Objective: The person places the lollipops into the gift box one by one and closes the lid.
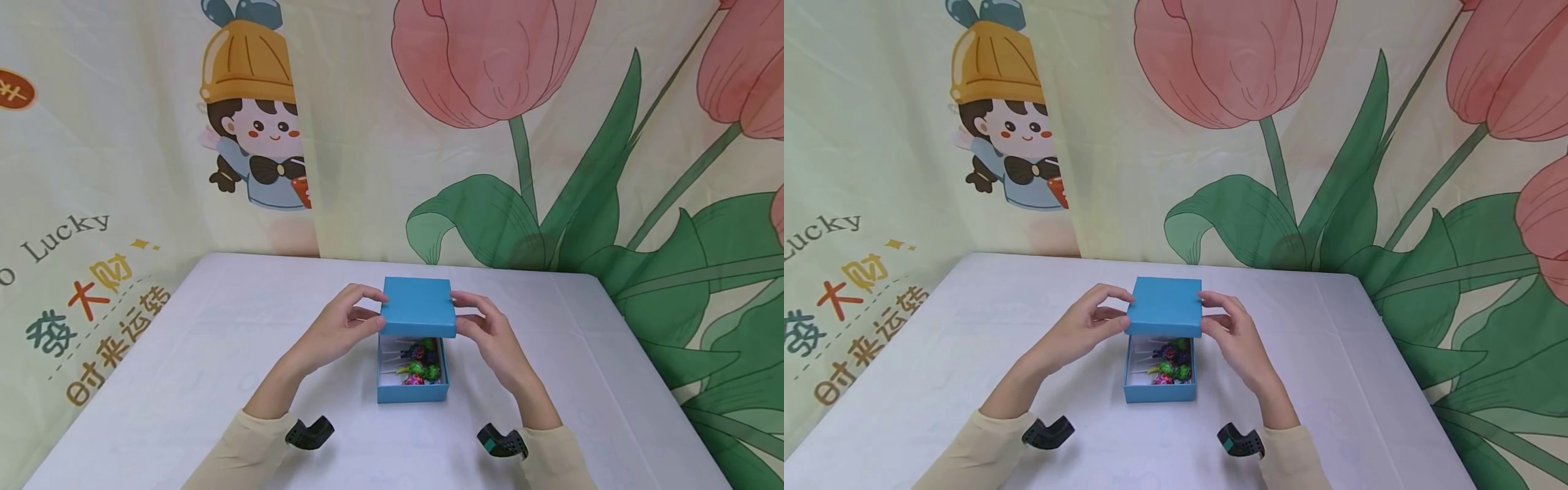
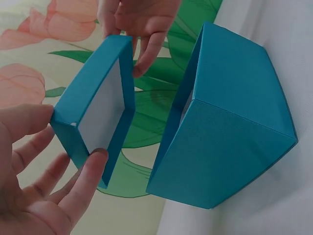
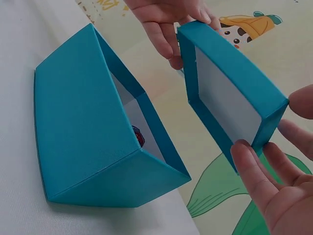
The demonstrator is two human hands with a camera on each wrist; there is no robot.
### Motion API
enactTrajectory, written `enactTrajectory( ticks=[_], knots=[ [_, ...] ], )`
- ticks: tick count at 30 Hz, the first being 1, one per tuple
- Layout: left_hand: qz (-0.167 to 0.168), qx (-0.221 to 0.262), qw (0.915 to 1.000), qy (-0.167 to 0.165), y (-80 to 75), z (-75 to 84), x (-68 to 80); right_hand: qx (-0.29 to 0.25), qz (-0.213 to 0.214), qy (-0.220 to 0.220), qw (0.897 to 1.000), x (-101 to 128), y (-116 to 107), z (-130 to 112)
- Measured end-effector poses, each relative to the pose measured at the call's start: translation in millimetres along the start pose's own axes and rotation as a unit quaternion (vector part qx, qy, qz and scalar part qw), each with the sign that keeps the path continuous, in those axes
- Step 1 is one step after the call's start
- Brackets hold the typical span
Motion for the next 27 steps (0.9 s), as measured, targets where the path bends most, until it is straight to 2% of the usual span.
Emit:
enactTrajectory(
  ticks=[12, 22, 27],
  knots=[
    [-0.022, 0.041, 0.9980, -0.043, 5.0, -7.1, -1.4, 0.010, -0.015, 0.016, 1.000, -2.5, 0.6, 2.0],
    [-0.024, 0.045, 0.9937, -0.099, 9.1, -19.4, 3.4, 0.074, -0.008, 0.029, 0.997, -4.2, 2.5, 2.2],
    [-0.024, 0.041, 0.9931, -0.108, 12.2, -21.7, 7.2, 0.097, -0.012, 0.029, 0.995, -2.9, 4.1, 6.3]
  ],
)
Point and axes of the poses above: each hand's wrist, its own x-axis away from the middle knuckle, its own y-axis out of the palm, z = x × y, the point moved 8 cm from there along -x, towards the middle knuckle, and after that the axes turned 11 degrees about y, right-handed, at the moved point
